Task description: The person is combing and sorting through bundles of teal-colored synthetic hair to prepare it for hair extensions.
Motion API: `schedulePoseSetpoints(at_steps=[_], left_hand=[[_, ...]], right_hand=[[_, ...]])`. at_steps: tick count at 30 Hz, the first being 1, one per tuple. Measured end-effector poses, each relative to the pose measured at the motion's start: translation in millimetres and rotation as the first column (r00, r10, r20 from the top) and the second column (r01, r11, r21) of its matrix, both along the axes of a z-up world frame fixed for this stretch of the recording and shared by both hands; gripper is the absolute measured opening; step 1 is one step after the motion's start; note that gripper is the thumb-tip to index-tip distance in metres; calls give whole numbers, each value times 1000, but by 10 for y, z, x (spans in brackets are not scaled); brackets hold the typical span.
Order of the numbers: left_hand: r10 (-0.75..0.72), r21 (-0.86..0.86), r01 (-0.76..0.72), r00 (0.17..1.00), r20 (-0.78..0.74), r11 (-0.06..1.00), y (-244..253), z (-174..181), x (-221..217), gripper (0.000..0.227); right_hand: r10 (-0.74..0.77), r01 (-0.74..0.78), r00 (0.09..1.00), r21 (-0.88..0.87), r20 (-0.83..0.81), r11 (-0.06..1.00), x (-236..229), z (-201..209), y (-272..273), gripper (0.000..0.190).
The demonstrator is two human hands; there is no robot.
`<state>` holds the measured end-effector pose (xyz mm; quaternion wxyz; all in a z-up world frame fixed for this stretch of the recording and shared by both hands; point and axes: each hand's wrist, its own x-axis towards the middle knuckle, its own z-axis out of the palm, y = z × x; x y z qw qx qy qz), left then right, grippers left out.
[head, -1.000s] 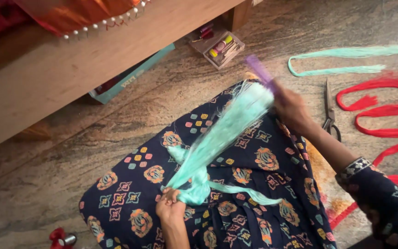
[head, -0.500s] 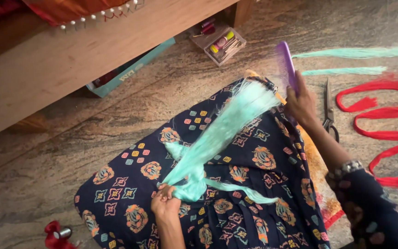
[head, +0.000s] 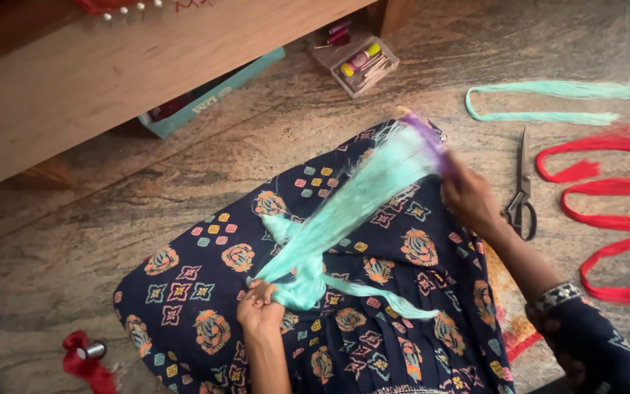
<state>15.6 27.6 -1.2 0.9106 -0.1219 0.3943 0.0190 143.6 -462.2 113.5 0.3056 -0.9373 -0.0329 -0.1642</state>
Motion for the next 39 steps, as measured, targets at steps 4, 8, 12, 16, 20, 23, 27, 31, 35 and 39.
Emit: schedulePoseSetpoints(at_steps=[4, 8, 12, 16, 20, 23, 27, 31, 35, 39], left_hand=[[-7, -7, 7, 1000, -17, 1000, -26, 157, 29, 29], [-1, 70, 3, 1000, -27, 998, -111, 240, -11, 28], [-4, 30, 5, 1000, -29, 1000, -63, 90, -1, 29], [-4, 66, 8, 998, -60, 998, -46, 41, -8, 28], [-1, 29, 0, 1000, 22, 1000, -72, 64, 5, 28], [15, 72, -15, 1000, 4, 997, -119, 169, 7, 27], [-36, 91, 29, 997, 73, 995, -136, 240, -96, 19], [-250, 198, 221, 959, 137, 955, -148, 892, -86, 17], [-410, 329, 343, 897, 164, 880, -121, 1354, -13, 18], [-539, 459, 419, 826, 167, 784, -124, 1723, 97, 22]], right_hand=[[-422, 537, 830, 315, -365, 782, 97, 457, 198, 54], [34, -45, 993, 95, 114, 994, -5, 158, 166, 42], [-63, 82, 981, 98, -182, 992, 150, 304, 195, 52], [-53, 54, 997, 25, -50, 998, 55, -57, 97, 60], [-4, 4, 1000, -68, 6, 998, 30, -599, -275, 59], [-301, 359, 922, 239, -245, 902, -16, -625, -502, 56], [-270, 423, 819, 215, -506, 880, -552, -354, -574, 51], [-246, 196, 759, -149, -603, 969, -1052, -663, -889, 42], [-266, 30, 809, -416, -524, 909, -1070, 255, -278, 33], [118, -159, 956, -138, -267, 978, -843, 1139, 872, 21]])
